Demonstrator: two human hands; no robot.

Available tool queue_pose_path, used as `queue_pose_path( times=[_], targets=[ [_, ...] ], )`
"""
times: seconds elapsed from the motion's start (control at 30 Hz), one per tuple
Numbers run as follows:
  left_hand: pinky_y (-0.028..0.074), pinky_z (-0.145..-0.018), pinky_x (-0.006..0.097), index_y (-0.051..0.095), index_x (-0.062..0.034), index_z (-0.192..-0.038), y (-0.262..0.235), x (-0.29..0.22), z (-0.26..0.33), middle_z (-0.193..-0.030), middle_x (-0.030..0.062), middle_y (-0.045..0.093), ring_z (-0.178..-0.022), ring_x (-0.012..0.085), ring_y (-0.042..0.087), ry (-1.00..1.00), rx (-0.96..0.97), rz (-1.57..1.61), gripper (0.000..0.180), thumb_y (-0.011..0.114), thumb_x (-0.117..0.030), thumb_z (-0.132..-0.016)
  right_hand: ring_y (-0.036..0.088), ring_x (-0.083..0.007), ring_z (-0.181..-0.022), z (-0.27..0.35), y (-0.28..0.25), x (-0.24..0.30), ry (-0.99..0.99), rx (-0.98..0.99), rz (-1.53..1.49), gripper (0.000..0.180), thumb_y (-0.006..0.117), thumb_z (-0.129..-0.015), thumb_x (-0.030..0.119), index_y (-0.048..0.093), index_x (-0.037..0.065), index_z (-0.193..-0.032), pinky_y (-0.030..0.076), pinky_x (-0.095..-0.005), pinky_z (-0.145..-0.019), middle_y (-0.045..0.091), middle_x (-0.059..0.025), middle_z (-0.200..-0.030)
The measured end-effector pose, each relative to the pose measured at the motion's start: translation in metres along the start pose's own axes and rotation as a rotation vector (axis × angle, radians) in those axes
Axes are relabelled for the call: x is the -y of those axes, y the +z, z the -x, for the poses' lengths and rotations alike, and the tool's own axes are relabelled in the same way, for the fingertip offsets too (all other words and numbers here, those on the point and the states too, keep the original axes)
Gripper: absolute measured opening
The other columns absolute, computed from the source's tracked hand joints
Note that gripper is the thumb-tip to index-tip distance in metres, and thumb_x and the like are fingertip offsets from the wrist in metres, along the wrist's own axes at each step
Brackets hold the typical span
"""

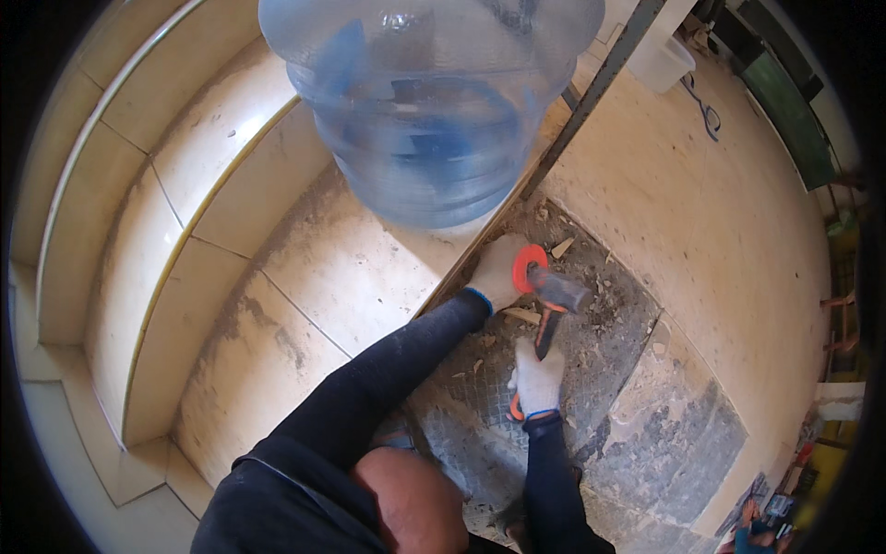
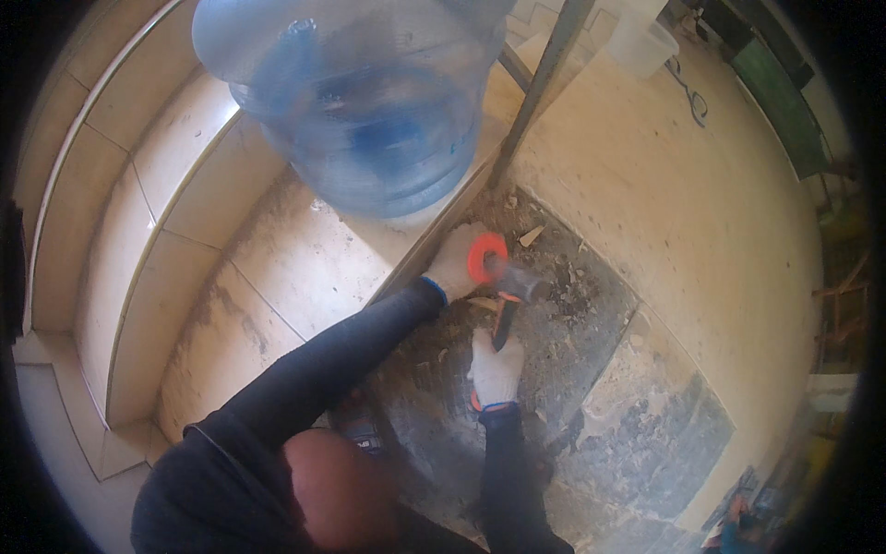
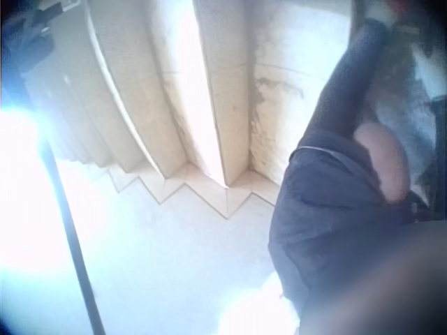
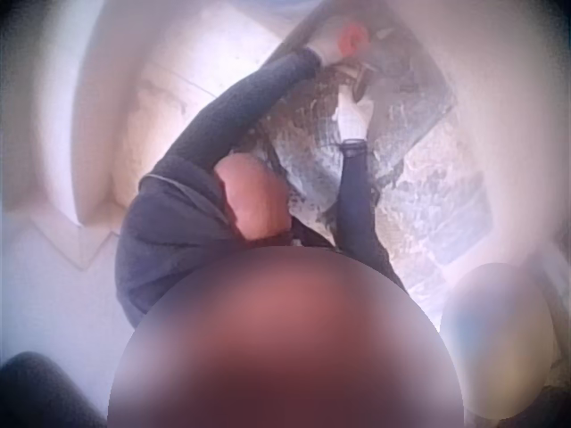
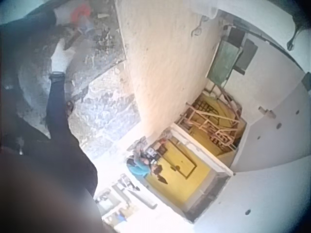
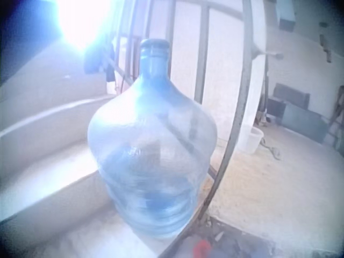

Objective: The person uses a hammer and a red chisel to break and remove floor tiles near a staircase. They repeatedly strike the chisel to fracture tiles and clear debris from the exposed subfloor.

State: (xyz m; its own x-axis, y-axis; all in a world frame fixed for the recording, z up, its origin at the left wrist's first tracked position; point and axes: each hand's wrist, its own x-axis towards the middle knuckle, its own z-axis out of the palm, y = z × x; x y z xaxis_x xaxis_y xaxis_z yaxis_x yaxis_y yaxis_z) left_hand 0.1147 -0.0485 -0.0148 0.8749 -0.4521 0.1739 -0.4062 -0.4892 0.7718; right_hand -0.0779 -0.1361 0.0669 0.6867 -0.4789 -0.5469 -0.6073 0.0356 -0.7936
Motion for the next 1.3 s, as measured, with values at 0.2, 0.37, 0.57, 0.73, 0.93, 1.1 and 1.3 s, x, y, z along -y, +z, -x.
queue_pose_path(
  times=[0.2, 0.37, 0.57, 0.73, 0.93, 1.1, 1.3],
  targets=[
    [0.054, -0.094, 0.053, 0.072, -0.0052, -0.113, -0.006, -0.003, -0.001, -0.115, 0.0205, 0.071, -0.110, 0.0446, 0.066, 0.002, -0.002, 0.033, 0.030, 0.080, -0.026, -0.094, 0.060, -0.0185, -0.053, 0.021, -0.046, 0.055, -0.232, -0.223, -0.344, 0.032, 0.069, -0.105, 0.027, 0.058, 0.001, -0.091, 0.047, -0.0366, -0.048, 0.059, -0.0068, -0.071],
    [0.058, -0.086, 0.054, 0.074, -0.0002, -0.095, -0.013, -0.015, 0.003, -0.102, 0.0259, 0.074, -0.102, 0.0472, 0.072, 0.063, -0.104, 0.061, 0.022, 0.077, -0.022, -0.090, 0.052, -0.0137, -0.048, 0.015, -0.011, 0.042, -0.150, -0.357, -0.572, 0.030, 0.070, -0.106, 0.024, 0.053, 0.009, -0.086, 0.046, -0.0336, -0.046, 0.053, -0.0017, -0.066],
    [0.056, -0.091, 0.053, 0.073, -0.0032, -0.104, -0.010, -0.009, 0.004, -0.109, 0.0231, 0.073, -0.108, 0.0455, 0.069, 0.046, -0.030, 0.034, 0.025, 0.079, -0.024, -0.090, 0.052, -0.0142, -0.047, 0.011, -0.034, 0.030, 0.031, -0.054, -0.067, 0.021, 0.072, -0.102, 0.020, 0.060, 0.003, -0.096, 0.048, -0.0335, -0.045, 0.053, -0.0024, -0.067],
    [0.059, -0.087, 0.054, 0.074, -0.0011, -0.097, -0.008, -0.009, 0.003, -0.103, 0.0263, 0.074, -0.104, 0.0469, 0.072, 0.002, -0.078, 0.034, 0.026, 0.079, -0.025, -0.088, 0.055, -0.0154, -0.050, 0.028, -0.033, 0.045, -0.157, -0.189, -0.293, 0.023, 0.071, -0.104, 0.018, 0.060, -0.001, -0.100, 0.052, -0.0338, -0.046, 0.056, -0.0047, -0.071],
    [0.058, -0.088, 0.055, 0.073, -0.0016, -0.098, -0.008, -0.002, 0.001, -0.105, 0.0249, 0.074, -0.105, 0.0465, 0.071, 0.098, -0.014, -0.009, 0.028, 0.080, -0.026, -0.088, 0.053, -0.0131, -0.049, -0.006, -0.020, 0.036, 0.038, 0.027, 0.031, 0.022, 0.071, -0.101, 0.020, 0.057, 0.008, -0.089, 0.049, -0.0352, -0.042, 0.053, -0.0007, -0.067],
    [0.057, -0.089, 0.054, 0.073, -0.0043, -0.098, 0.005, -0.005, 0.011, -0.102, 0.0218, 0.073, -0.105, 0.0455, 0.070, 0.168, -0.089, 0.136, 0.026, 0.081, -0.026, -0.086, 0.050, -0.0126, -0.048, -0.001, -0.055, 0.036, -0.038, -0.075, 0.032, 0.019, 0.070, -0.102, 0.020, 0.057, 0.008, -0.095, 0.050, -0.0345, -0.045, 0.051, -0.0002, -0.067],
    [0.058, -0.086, 0.052, 0.075, -0.0088, -0.096, 0.004, -0.029, 0.031, -0.102, 0.0174, 0.073, -0.101, 0.0395, 0.073, 0.339, 0.165, -0.119, 0.024, 0.083, -0.025, -0.080, 0.050, -0.0128, -0.050, 0.032, -0.052, 0.056, -0.061, -0.083, -0.252, 0.018, 0.070, -0.104, 0.020, 0.062, 0.004, -0.105, 0.048, -0.0322, -0.048, 0.053, -0.0016, -0.070]
  ],
)
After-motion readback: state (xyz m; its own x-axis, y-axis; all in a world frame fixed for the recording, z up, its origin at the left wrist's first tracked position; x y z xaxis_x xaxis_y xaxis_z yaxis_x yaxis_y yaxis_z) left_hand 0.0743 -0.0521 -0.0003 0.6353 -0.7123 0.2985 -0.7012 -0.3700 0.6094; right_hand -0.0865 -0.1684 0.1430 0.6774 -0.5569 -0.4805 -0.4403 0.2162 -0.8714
